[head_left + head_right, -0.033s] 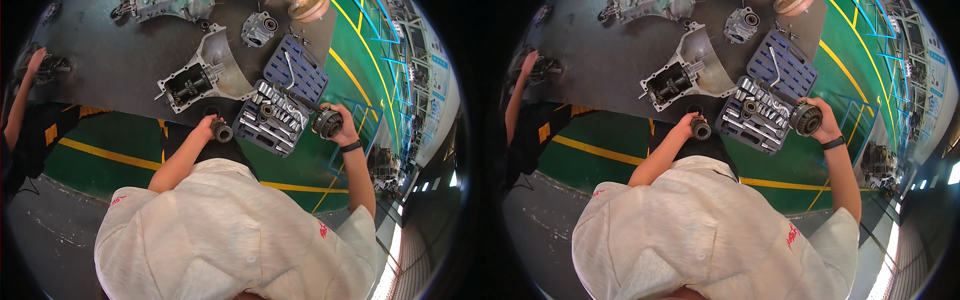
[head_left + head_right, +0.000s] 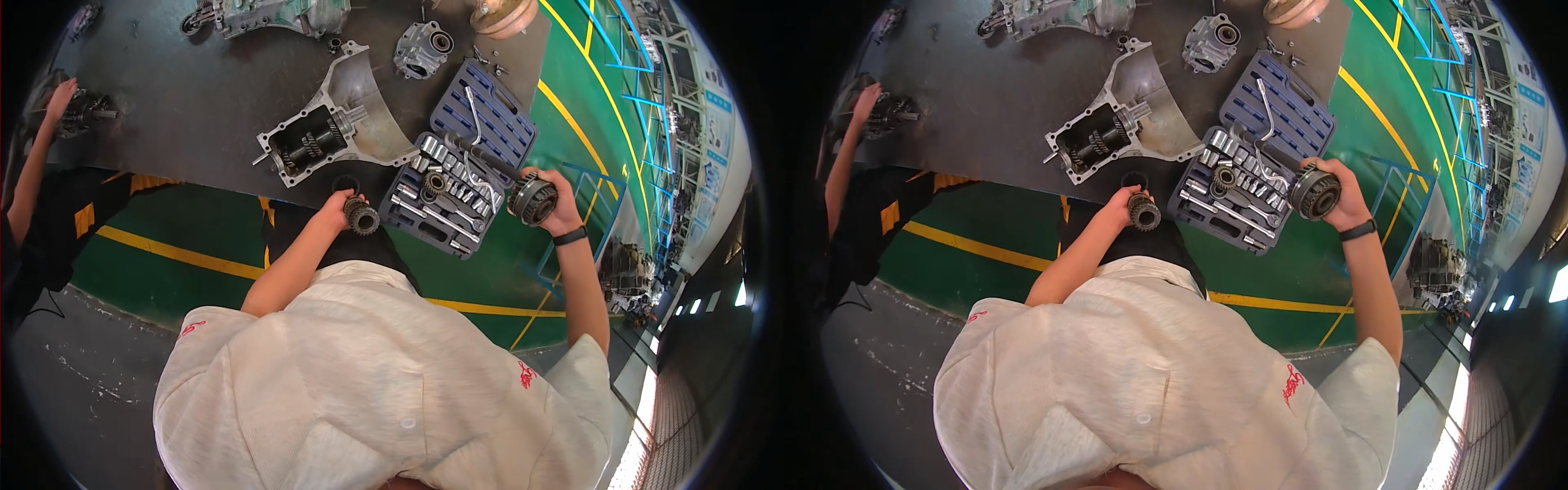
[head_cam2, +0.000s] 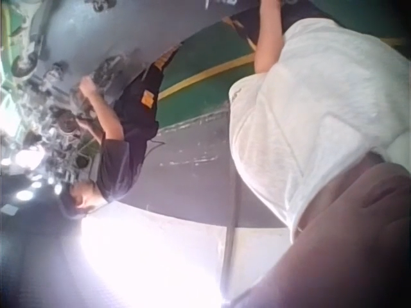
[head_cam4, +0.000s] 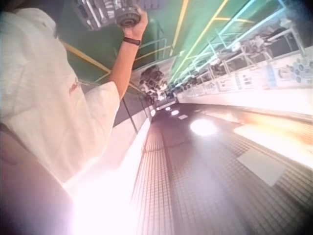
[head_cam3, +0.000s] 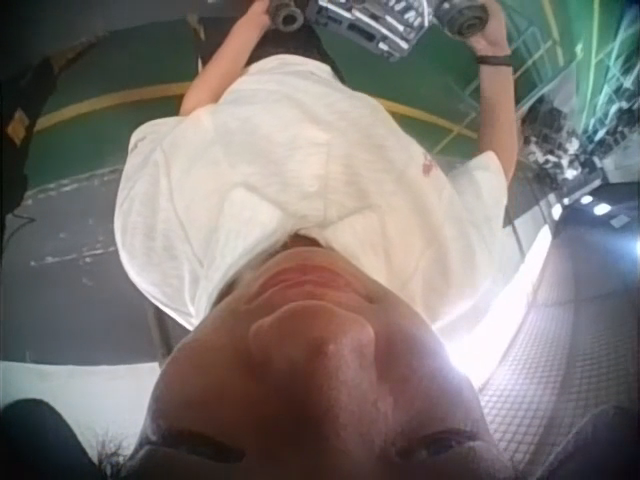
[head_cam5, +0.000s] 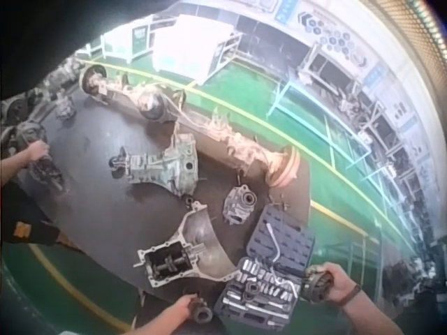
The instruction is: The recorder is disassembling a gearbox, removing internal gears and shafts from the housing.
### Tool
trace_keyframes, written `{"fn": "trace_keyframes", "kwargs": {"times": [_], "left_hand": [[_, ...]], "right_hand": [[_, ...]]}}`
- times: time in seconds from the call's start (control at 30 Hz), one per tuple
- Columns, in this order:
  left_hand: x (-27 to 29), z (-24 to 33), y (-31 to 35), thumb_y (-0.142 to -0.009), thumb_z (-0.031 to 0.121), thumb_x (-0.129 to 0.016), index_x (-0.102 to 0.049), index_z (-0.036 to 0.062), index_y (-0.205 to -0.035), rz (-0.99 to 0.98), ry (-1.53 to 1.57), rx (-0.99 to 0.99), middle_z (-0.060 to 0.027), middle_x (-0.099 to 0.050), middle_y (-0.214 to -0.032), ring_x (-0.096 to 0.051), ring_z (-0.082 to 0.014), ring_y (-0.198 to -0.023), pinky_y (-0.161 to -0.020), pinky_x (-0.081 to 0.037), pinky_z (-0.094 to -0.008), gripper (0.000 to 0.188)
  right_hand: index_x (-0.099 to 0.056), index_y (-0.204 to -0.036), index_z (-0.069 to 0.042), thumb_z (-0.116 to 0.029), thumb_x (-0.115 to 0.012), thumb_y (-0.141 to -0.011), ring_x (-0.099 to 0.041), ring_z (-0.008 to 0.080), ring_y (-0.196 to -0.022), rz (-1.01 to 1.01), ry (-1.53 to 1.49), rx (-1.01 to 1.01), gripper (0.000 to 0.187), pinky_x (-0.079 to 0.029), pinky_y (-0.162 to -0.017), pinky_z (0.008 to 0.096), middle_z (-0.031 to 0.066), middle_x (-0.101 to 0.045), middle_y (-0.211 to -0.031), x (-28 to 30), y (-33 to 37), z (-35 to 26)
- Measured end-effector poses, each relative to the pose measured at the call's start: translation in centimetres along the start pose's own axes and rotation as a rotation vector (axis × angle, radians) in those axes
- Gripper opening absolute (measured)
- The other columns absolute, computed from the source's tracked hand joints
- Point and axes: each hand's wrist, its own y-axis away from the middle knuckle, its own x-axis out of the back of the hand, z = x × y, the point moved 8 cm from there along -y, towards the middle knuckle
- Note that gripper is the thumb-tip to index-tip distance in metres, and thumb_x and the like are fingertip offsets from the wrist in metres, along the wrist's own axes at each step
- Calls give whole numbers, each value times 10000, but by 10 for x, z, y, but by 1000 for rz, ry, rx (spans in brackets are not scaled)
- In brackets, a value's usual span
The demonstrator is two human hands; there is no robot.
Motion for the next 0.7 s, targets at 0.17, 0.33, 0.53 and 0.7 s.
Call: {"fn": "trace_keyframes", "kwargs": {"times": [0.17,0.33,0.53,0.7], "left_hand": [[-1,-2,11,-999,205,-560,-558,32,-942,17,38,8,-109,-618,-807,-630,-304,-737,-723,-583,-475,182],[-1,-3,21,-1004,186,-567,-557,31,-909,51,65,-21,-100,-612,-740,-623,-277,-658,-689,-592,-451,182],[-8,1,32,-1008,189,-568,-553,32,-849,56,18,-58,-93,-596,-682,-623,-280,-625,-658,-591,-451,224],[-3,5,29,-1006,196,-574,-545,37,-803,15,-6,-46,-88,-588,-659,-629,-289,-612,-634,-590,-437,259]], "right_hand": [[-624,-1037,29,-275,-581,-915,-703,245,-781,-105,-31,118,331,-603,-722,377,150,-702,-904,44,-50,25],[-636,-1049,-24,-354,-585,-866,-683,356,-859,-179,-329,126,382,-569,-815,550,209,-688,-950,95,-83,102],[-648,-1038,-89,-424,-615,-804,-657,368,-908,63,-548,95,410,-532,-836,567,202,-661,-1009,170,-112,221],[-664,-1030,-58,-379,-623,-842,-663,365,-918,114,-771,26,374,-532,-864,579,173,-683,-975,173,-125,273]]}}
